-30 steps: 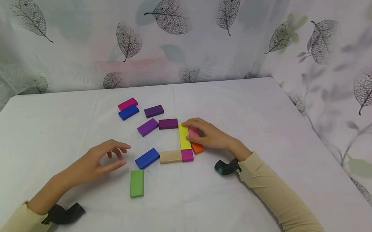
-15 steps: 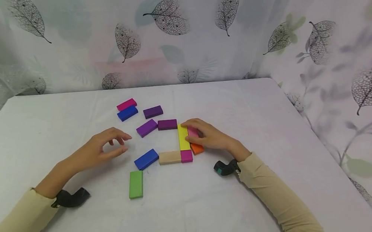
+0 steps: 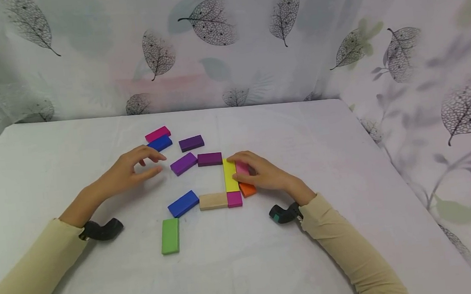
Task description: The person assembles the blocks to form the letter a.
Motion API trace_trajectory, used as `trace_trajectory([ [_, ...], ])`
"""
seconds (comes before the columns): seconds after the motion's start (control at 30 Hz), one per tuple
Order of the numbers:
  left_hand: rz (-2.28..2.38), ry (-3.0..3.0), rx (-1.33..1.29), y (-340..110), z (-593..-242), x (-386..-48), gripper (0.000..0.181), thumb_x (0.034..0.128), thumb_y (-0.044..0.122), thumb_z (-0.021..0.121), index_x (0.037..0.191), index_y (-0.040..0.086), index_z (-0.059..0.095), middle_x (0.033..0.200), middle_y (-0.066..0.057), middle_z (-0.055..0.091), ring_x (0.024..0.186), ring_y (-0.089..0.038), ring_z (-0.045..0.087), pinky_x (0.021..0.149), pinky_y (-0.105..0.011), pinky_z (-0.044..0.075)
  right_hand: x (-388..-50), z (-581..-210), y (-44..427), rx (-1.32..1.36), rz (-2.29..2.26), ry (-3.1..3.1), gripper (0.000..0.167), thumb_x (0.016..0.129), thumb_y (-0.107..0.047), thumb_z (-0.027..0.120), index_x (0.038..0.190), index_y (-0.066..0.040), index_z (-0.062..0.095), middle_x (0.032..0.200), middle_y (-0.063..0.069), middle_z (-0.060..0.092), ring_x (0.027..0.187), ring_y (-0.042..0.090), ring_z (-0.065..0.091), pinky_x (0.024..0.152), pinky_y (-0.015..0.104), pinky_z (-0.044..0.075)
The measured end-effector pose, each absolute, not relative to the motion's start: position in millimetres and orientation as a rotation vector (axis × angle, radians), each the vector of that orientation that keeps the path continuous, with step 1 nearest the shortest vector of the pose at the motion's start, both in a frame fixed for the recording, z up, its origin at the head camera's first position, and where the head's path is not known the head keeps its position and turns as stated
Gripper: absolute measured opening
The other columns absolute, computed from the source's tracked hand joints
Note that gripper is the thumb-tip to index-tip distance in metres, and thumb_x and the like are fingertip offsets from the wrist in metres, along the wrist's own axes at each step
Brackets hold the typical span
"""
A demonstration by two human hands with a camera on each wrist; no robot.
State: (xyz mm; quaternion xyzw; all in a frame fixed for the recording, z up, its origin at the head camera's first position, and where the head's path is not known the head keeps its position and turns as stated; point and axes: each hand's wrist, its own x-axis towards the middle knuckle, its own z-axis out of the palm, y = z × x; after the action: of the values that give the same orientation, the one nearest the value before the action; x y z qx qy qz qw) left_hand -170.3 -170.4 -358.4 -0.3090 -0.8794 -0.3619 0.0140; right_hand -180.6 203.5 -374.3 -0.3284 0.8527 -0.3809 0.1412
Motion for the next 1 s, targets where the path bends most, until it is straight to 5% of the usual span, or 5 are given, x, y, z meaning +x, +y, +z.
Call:
trace_trajectory([
  [0.23,-1.175,-2.705,-0.855,-177,-363,-189,0.025,0.0917,0.009,0.067,0.115,0.000,0.064,0.112,-0.016,0.061,0.108,-0.031,0.055,0.087,-0.047,0.045,-181,-376,202,-0.962,-1.107,2.457,0.050,0.094,-0.016,0.065,0.141,-0.006,0.048,0.146,0.015,0.042,0.136,0.032,0.036,0.113,0.054,0.027],
  [0.57,-1.153,-2.747,-0.808,-177,-366,-199,0.028,0.0917,0.009,0.066,0.118,-0.001,0.062,0.126,-0.022,0.054,0.125,-0.038,0.044,0.107,-0.058,0.032,-181,-377,201,-0.948,-1.092,2.458,0.051,0.095,-0.018,0.064,0.142,-0.008,0.048,0.147,0.014,0.041,0.137,0.032,0.035,0.113,0.053,0.027],
  [1.0,-0.906,-2.886,-0.747,-170,-363,-201,0.030,0.0920,0.015,0.066,0.119,0.002,0.063,0.126,-0.022,0.055,0.125,-0.040,0.044,0.101,-0.065,0.029,-180,-375,205,-0.934,-1.091,2.470,0.051,0.095,-0.017,0.064,0.142,-0.007,0.048,0.147,0.016,0.041,0.138,0.033,0.034,0.113,0.055,0.026],
])
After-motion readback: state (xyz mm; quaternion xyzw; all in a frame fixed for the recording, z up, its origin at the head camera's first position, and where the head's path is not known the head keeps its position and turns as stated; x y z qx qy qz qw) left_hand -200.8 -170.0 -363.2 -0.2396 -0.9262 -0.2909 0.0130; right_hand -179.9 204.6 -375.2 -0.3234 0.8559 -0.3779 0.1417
